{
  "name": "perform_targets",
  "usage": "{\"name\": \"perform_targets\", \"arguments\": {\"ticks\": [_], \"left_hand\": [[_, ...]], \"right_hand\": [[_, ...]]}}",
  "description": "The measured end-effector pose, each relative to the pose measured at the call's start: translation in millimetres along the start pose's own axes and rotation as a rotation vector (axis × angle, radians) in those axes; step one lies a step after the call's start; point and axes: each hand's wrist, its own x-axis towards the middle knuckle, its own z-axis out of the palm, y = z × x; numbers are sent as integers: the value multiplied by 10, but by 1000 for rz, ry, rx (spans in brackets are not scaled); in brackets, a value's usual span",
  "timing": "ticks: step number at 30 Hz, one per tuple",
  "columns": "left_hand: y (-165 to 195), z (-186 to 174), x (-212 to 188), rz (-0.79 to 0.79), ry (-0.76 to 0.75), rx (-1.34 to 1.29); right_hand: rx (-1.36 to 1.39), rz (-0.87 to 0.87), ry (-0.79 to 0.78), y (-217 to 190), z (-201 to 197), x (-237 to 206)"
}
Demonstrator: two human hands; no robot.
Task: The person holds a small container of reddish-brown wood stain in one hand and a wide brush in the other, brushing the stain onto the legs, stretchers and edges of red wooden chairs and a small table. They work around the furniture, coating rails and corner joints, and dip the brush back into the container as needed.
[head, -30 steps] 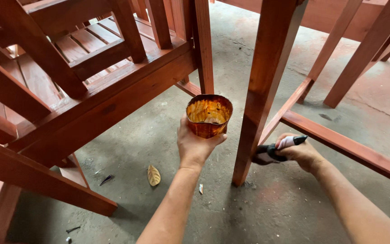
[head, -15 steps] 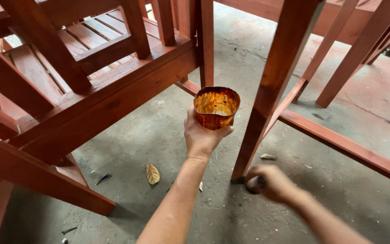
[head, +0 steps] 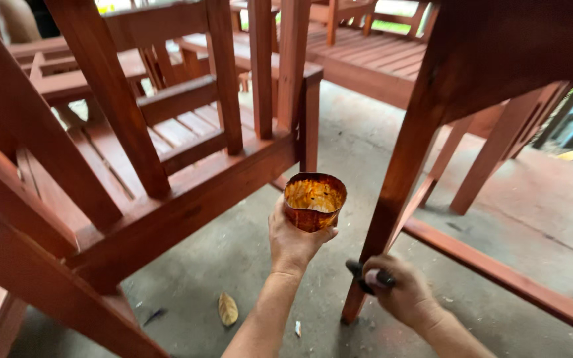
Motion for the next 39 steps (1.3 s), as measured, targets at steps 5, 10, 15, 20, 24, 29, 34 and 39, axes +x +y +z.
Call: {"name": "perform_targets", "arguments": {"ticks": [5,10,15,20,24,29,34,39], "left_hand": [[366,-92,147,80,-28,-59],[692,-146,233,64,-89,-183],[890,-185,304,133,-87,-216],[983,-190,336,170,-47,-241],[1083,-145,335,170,-49,-253],[1294,-65,156,228,-111,-476],[1552,-130,-15,209,-95,-313],[1726,-184,-223,153,-195,-327]], "right_hand": [[-88,-124,113,-815,-803,406],[-210,-277,219,-1614,-1386,662],[-304,-424,385,-2257,-1789,723],[-666,-707,501,-2471,-1902,818],[-791,-884,409,-2345,-1905,915],[-991,-872,255,-2165,-2008,877],[-912,-823,417,-2085,-2159,539],[-582,-622,587,-2210,-2316,-39]]}}
